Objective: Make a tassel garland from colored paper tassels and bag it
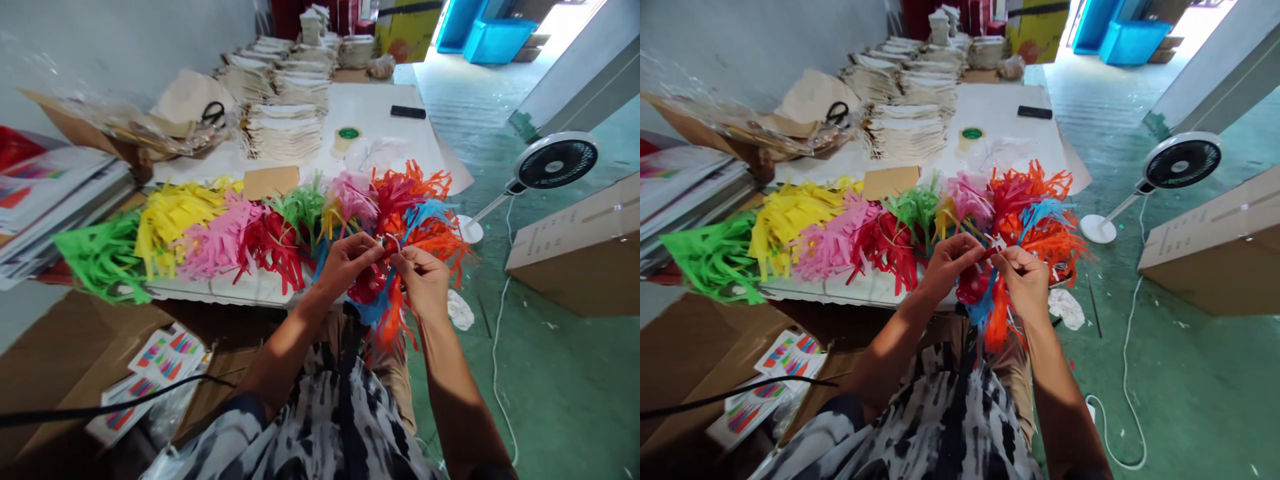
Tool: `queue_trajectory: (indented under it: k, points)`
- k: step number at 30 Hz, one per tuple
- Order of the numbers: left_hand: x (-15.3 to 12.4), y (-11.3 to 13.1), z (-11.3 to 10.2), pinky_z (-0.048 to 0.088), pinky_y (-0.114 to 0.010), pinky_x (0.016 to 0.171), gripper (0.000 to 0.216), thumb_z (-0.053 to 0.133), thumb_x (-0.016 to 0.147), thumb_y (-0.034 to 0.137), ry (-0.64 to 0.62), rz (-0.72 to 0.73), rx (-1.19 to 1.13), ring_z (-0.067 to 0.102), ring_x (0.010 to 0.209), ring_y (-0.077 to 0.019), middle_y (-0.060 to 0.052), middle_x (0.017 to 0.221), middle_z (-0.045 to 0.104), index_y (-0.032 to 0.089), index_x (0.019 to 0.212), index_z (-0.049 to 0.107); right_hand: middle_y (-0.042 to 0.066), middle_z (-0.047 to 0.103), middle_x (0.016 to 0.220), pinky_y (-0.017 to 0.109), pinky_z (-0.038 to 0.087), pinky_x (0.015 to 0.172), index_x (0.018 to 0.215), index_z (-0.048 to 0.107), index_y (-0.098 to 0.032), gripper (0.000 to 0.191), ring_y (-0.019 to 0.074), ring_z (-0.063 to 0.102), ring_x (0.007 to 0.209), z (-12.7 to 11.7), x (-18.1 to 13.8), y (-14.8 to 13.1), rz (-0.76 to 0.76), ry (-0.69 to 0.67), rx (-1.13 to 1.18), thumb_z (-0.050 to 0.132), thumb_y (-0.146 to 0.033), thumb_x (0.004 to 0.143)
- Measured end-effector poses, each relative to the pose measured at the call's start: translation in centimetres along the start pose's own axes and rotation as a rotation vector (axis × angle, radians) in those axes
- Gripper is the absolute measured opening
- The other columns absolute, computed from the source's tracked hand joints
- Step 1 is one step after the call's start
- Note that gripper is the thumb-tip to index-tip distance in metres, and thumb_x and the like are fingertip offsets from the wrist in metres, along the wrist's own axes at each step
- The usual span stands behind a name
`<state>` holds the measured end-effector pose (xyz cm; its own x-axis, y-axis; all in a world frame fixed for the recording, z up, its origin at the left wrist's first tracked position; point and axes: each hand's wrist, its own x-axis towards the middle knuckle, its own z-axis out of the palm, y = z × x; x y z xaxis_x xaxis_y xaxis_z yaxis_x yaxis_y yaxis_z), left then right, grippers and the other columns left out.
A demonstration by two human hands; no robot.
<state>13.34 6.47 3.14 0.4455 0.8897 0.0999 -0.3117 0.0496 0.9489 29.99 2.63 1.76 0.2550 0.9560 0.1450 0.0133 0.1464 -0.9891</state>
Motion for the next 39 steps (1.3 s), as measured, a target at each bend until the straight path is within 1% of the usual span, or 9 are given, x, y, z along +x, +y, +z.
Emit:
queue_trajectory:
  k: [4, 10, 13, 15, 19, 23, 32, 37, 39]
  points:
    - [-0.1, -0.1, 0.1, 0.048, -0.019, 0.04, 0.038, 0.077, 0.09, 0.053, 0.037, 0.013, -0.048, 0.064, 0.042, -0.0107, 0.002, 0.071, 0.075, 0.019, 0.091, 0.06, -0.005, 0.047, 0.059, 0.025, 0.021, 0.048, 0.078, 0.072, -0.022, 0.036, 0.0093, 0.031, 0.053, 0.1, 0.1, 0.3, 0.007, -0.014, 0.022, 0.087, -0.055, 0.078]
    - [-0.1, 0.4, 0.2, 0.054, -0.022, 0.049, 0.037, 0.074, 0.092, 0.054, -0.001, -0.024, -0.053, 0.068, 0.051, -0.0117, 0.001, 0.071, 0.073, 0.018, 0.093, 0.062, -0.005, 0.052, 0.059, 0.025, 0.024, 0.049, 0.075, 0.073, -0.02, 0.032, 0.0089, 0.035, 0.052, 0.7, 0.3, 0.0, 0.017, 0.007, -0.008, 0.084, -0.049, 0.084]
    - [0.4, 0.3, -0.2, 0.054, -0.02, 0.055, 0.039, 0.073, 0.091, 0.055, 0.073, -0.049, -0.058, 0.065, 0.057, -0.0091, 0.001, 0.072, 0.069, 0.017, 0.089, 0.062, -0.004, 0.054, 0.061, 0.025, 0.028, 0.052, 0.08, 0.078, -0.02, 0.028, 0.0095, 0.038, 0.055, 0.6, 0.2, -0.5, -0.04, 0.07, -0.098, 0.081, -0.047, 0.087]
    - [0.9, 0.1, -0.5, 0.052, -0.019, 0.057, 0.04, 0.074, 0.09, 0.055, 0.13, -0.042, -0.062, 0.062, 0.058, -0.0077, 0.002, 0.073, 0.067, 0.018, 0.088, 0.062, -0.004, 0.057, 0.063, 0.026, 0.032, 0.055, 0.082, 0.079, -0.021, 0.023, 0.0104, 0.042, 0.057, 0.4, -0.1, -0.9, -0.124, 0.097, -0.189, 0.08, -0.043, 0.089]
    - [1.5, -0.4, -0.8, 0.049, -0.019, 0.057, 0.039, 0.073, 0.091, 0.055, 0.171, -0.012, -0.053, 0.057, 0.058, -0.0073, 0.003, 0.073, 0.064, 0.018, 0.087, 0.061, 0.0, 0.068, 0.076, 0.029, 0.038, 0.059, 0.088, 0.082, -0.022, 0.015, 0.0134, 0.054, 0.064, 0.0, -0.7, -1.7, -0.271, 0.012, -0.335, 0.078, -0.036, 0.092]
    - [1.7, -0.5, -0.6, 0.049, -0.02, 0.059, 0.038, 0.074, 0.09, 0.054, 0.161, 0.007, -0.067, 0.056, 0.059, -0.0073, 0.003, 0.073, 0.062, 0.018, 0.087, 0.061, 0.0, 0.07, 0.078, 0.029, 0.041, 0.061, 0.09, 0.083, -0.024, 0.011, 0.0146, 0.058, 0.068, 0.0, -0.9, -1.9, -0.298, -0.062, -0.368, 0.075, -0.031, 0.094]
    - [1.1, 0.0, -0.2, 0.045, -0.02, 0.055, 0.043, 0.073, 0.09, 0.059, 0.133, -0.005, 0.031, 0.054, 0.056, -0.0075, 0.003, 0.069, 0.061, 0.018, 0.084, 0.061, -0.002, 0.065, 0.072, 0.03, 0.032, 0.056, 0.089, 0.084, -0.023, 0.014, 0.0119, 0.046, 0.059, -0.2, -0.4, -1.3, -0.172, -0.039, -0.359, 0.078, -0.035, 0.091]
    - [0.8, -0.6, -0.3, 0.045, -0.022, 0.06, 0.033, 0.075, 0.091, 0.051, 0.107, 0.09, 0.188, 0.057, 0.064, -0.0084, 0.002, 0.074, 0.062, 0.019, 0.088, 0.065, 0.0, 0.07, 0.075, 0.029, 0.037, 0.059, 0.086, 0.083, -0.021, 0.019, 0.0133, 0.054, 0.063, -0.3, -0.2, -0.9, -0.089, -0.025, -0.336, 0.08, -0.04, 0.087]
    - [0.7, -0.8, -0.3, 0.045, -0.021, 0.062, 0.031, 0.08, 0.088, 0.046, 0.093, 0.114, 0.196, 0.059, 0.068, -0.0087, 0.002, 0.078, 0.065, 0.02, 0.097, 0.065, 0.0, 0.07, 0.074, 0.028, 0.037, 0.058, 0.084, 0.081, -0.02, 0.021, 0.0129, 0.053, 0.062, -0.2, -0.2, -0.9, -0.048, -0.004, -0.301, 0.083, -0.041, 0.084]
